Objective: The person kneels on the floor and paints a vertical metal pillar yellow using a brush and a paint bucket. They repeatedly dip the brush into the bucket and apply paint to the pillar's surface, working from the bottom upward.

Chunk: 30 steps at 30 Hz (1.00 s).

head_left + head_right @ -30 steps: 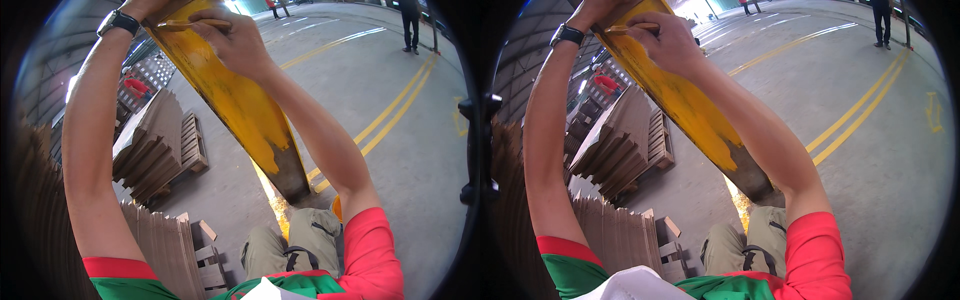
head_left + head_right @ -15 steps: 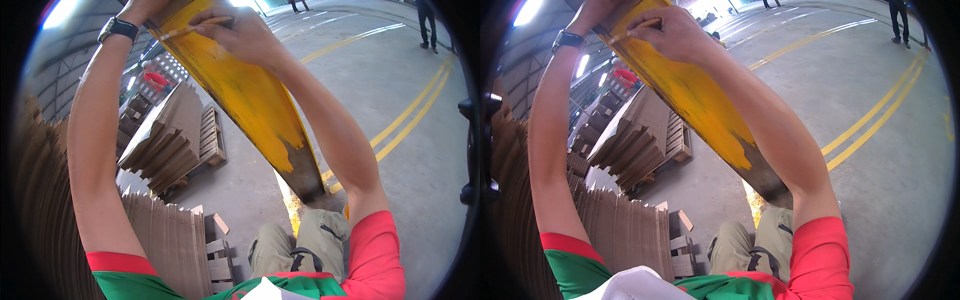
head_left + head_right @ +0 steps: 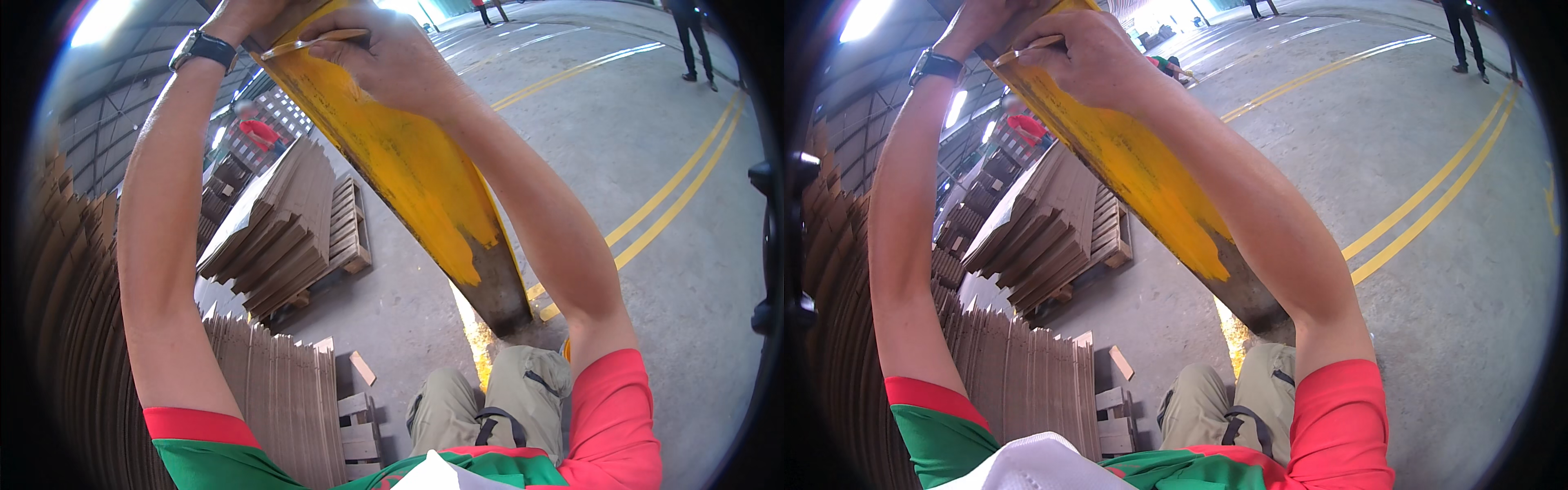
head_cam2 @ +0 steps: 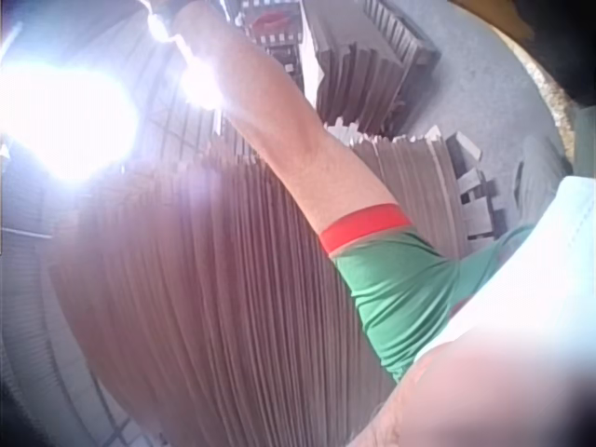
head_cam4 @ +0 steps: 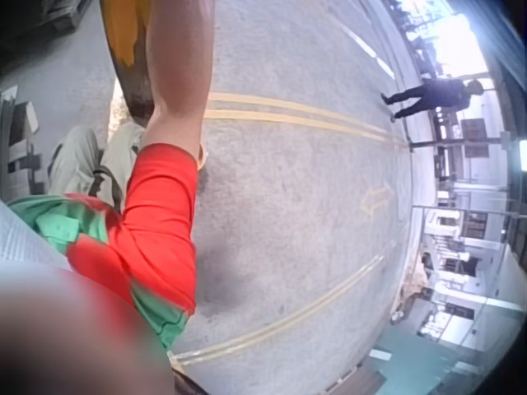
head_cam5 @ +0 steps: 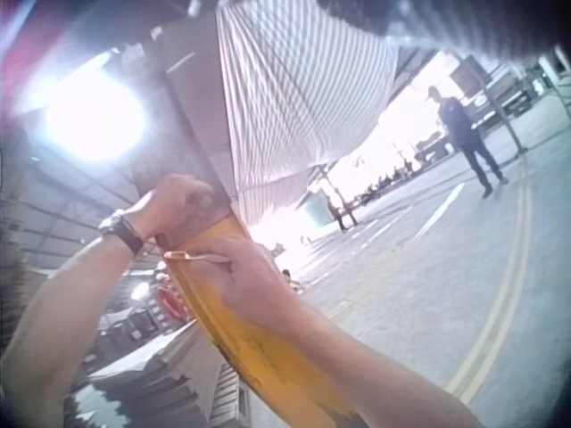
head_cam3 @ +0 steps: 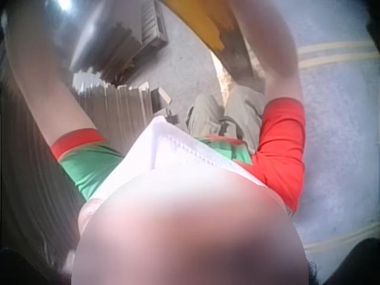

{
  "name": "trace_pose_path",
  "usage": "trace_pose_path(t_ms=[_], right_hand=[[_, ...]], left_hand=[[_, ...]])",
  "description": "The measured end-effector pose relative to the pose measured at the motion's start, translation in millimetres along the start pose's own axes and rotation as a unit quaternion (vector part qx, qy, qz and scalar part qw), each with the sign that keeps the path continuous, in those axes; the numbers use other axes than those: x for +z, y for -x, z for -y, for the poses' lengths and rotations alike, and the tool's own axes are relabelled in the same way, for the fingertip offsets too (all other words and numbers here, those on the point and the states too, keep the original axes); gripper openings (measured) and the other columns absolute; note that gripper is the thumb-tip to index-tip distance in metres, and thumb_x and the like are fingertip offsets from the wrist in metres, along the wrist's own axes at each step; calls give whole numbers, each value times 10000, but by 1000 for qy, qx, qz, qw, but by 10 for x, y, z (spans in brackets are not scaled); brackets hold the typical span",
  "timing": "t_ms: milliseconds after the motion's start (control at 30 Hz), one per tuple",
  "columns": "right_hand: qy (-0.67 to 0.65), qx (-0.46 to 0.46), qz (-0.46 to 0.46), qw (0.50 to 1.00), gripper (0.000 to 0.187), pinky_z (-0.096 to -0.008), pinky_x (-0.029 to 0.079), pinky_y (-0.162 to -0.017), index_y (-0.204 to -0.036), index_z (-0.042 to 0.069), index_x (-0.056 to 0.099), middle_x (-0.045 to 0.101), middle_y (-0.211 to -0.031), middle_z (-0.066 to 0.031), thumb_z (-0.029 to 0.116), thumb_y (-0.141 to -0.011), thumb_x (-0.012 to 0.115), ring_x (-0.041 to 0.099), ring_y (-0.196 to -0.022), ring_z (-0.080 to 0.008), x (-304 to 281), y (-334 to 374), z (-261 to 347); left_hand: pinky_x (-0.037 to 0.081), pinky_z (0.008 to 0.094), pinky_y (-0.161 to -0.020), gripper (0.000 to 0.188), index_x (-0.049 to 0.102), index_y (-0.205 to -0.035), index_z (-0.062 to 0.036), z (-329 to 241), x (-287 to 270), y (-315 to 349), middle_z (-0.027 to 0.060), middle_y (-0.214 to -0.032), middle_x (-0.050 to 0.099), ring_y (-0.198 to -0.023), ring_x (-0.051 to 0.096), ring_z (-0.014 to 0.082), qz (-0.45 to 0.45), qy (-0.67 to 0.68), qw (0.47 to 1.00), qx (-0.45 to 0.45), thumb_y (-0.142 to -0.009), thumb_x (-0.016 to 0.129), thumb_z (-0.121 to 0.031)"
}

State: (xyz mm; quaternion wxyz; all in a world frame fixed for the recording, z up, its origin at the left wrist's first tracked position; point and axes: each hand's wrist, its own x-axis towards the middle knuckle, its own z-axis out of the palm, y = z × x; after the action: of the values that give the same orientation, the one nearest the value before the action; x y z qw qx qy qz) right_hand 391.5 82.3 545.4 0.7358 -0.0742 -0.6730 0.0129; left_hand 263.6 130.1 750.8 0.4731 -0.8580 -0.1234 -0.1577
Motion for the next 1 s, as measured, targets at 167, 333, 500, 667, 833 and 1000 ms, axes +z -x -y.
trace_pose_path(t_ms=[167, 333, 500, 667, 833, 1000], right_hand=[[-2, 43, -32, 999, 284, -360, 561, -894, -1188, -18, 722, 764, -1085, -202, 49, -922, 648, 739, -1002, -277, -94, 18, 47], [79, -41, -39, 995, 233, -323, 566, -859, -1129, 23, 756, 775, -1014, -148, 166, -961, 681, 746, -925, -218, 32, -30, 38], [-58, 44, -25, 997, 258, -330, 570, -874, -1182, -43, 711, 764, -1074, -187, 82, -967, 644, 738, -979, -222, -33, 35, -14], [17, 10, -81, 997, 230, -333, 565, -842, -1087, 50, 776, 777, -978, -135, 228, -968, 691, 746, -877, -223, 98, -13, -96], [-69, 53, -40, 995, 245, -328, 567, -854, -1146, -18, 732, 769, -1036, -160, 141, -976, 653, 737, -937, -211, -18, 44, -92], [21, -19, -49, 998, 247, -327, 568, -840, -1137, -23, 732, 770, -1020, -159, 150, -977, 660, 739, -930, -212, 10, -15, -65]], left_hand=[[506, 416, -712, 76, 650, -862, -42, -55, -35, -7, 161, -795, 646, -745, 631, 321, 21, 40, 998, -50, -820, 622, 15], [503, 428, -707, 77, 640, -855, -41, -155, -7, 35, 170, -794, 643, -747, 630, 329, -50, 21, 999, 8, -815, 619, 21], [502, 433, -706, 84, 629, -850, -42, -51, -39, -13, 173, -798, 643, -754, 625, 347, -4, -19, 1000, 7, -799, 624, 24], [502, 433, -709, 104, 634, -855, -46, 22, -7, -31, 174, -812, 652, -764, 628, 354, 6, -23, 1000, 1, -782, 630, 29], [526, 427, -726, 157, 683, -923, -54, 19, -13, -15, 166, -851, 691, -807, 671, 357, -4, -19, 1000, 10, -788, 648, 19], [538, 420, -728, 180, 698, -954, -54, 9, -2, -18, 158, -860, 706, -812, 686, 348, -21, -3, 999, 25, -794, 657, 17]])
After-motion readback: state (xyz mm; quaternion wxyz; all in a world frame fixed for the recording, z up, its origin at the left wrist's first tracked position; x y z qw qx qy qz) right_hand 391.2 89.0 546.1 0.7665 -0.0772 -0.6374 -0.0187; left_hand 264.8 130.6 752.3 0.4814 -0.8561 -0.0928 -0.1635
